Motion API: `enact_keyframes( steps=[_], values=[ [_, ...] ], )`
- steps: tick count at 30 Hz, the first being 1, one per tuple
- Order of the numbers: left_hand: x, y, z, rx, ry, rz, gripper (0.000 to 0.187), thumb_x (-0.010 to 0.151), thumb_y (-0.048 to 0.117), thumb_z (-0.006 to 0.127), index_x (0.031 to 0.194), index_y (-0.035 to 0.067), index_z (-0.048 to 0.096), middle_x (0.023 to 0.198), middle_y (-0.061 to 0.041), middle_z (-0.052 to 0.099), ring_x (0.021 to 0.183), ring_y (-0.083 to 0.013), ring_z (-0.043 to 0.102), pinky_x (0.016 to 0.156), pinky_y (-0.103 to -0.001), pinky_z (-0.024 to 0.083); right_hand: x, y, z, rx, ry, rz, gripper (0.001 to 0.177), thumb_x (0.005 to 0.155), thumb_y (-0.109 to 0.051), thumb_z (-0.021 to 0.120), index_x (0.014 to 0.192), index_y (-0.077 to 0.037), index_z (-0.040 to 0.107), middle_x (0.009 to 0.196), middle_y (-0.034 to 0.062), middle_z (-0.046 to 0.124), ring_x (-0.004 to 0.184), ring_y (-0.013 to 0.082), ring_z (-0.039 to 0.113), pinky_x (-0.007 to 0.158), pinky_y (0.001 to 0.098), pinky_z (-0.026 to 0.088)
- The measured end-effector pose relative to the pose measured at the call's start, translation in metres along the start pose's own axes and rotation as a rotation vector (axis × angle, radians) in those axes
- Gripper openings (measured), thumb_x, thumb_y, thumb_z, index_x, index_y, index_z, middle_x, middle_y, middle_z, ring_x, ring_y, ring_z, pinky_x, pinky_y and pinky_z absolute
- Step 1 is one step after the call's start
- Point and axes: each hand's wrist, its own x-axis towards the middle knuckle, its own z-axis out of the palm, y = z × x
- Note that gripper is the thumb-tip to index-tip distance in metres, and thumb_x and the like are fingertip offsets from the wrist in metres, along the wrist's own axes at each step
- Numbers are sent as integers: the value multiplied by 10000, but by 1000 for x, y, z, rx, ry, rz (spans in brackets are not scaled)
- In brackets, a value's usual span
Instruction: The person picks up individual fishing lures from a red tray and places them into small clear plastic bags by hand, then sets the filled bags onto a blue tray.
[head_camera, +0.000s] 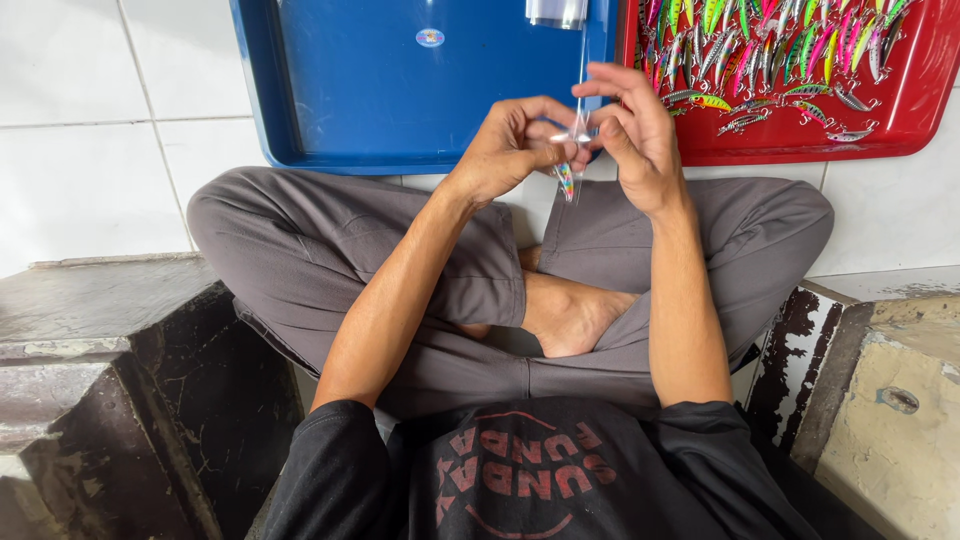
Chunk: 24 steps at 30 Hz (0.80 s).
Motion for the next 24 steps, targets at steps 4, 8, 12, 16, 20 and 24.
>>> enact_keyframes(
  steps=[4, 8, 12, 16, 20, 24],
  values=[
    [5, -9, -6, -12, 122, 153, 259, 887, 82, 815, 1082, 48, 649, 847, -95, 791, 792, -172, 782, 770, -279, 652, -3, 9, 2, 13, -24, 136, 565, 1035, -300, 626, 1469, -15, 403, 1203, 221, 610, 1018, 289, 684, 778, 374, 642],
    [4, -2, -3, 101, 289, 351, 244, 869, 84, 826, 1012, 78, 629, 865, -70, 768, 772, -129, 751, 734, -245, 641, -6, 15, 14, -5, -79, 233, 653, 871, -66, 825, 1426, -21, 483, 1032, 111, 674, 954, 191, 708, 825, 274, 611],
    [-1, 13, 1, 147, 296, 319, 245, 932, 158, 781, 1125, 93, 646, 1126, -40, 691, 960, -138, 724, 798, -274, 656, -2, 16, 23, -66, 61, 142, 528, 933, -15, 796, 1393, -41, 537, 920, 99, 685, 912, 185, 740, 835, 280, 634],
    [2, 8, -3, 144, 302, 382, 120, 915, 67, 768, 955, 116, 667, 1001, -28, 671, 991, -148, 675, 875, -251, 620, -5, 40, 21, -58, 110, 109, 319, 919, -63, 834, 1131, -4, 603, 979, 124, 727, 891, 178, 737, 818, 251, 622],
    [0, 9, 0, 226, 309, 388, 235, 859, 142, 839, 1008, 144, 658, 934, 23, 664, 868, -82, 658, 756, -213, 583, -3, 36, 29, -25, 157, 102, 223, 978, -148, 777, 1050, -20, 610, 944, 73, 681, 880, 150, 713, 784, 250, 616],
    [0, 8, 3, 230, 312, 416, 393, 817, 123, 886, 1120, 126, 635, 948, 0, 641, 859, -91, 662, 756, -222, 628, -1, 32, 36, -19, 231, 51, 286, 1036, -270, 694, 1003, -3, 597, 852, 147, 709, 769, 197, 716, 707, 279, 603]
  ],
)
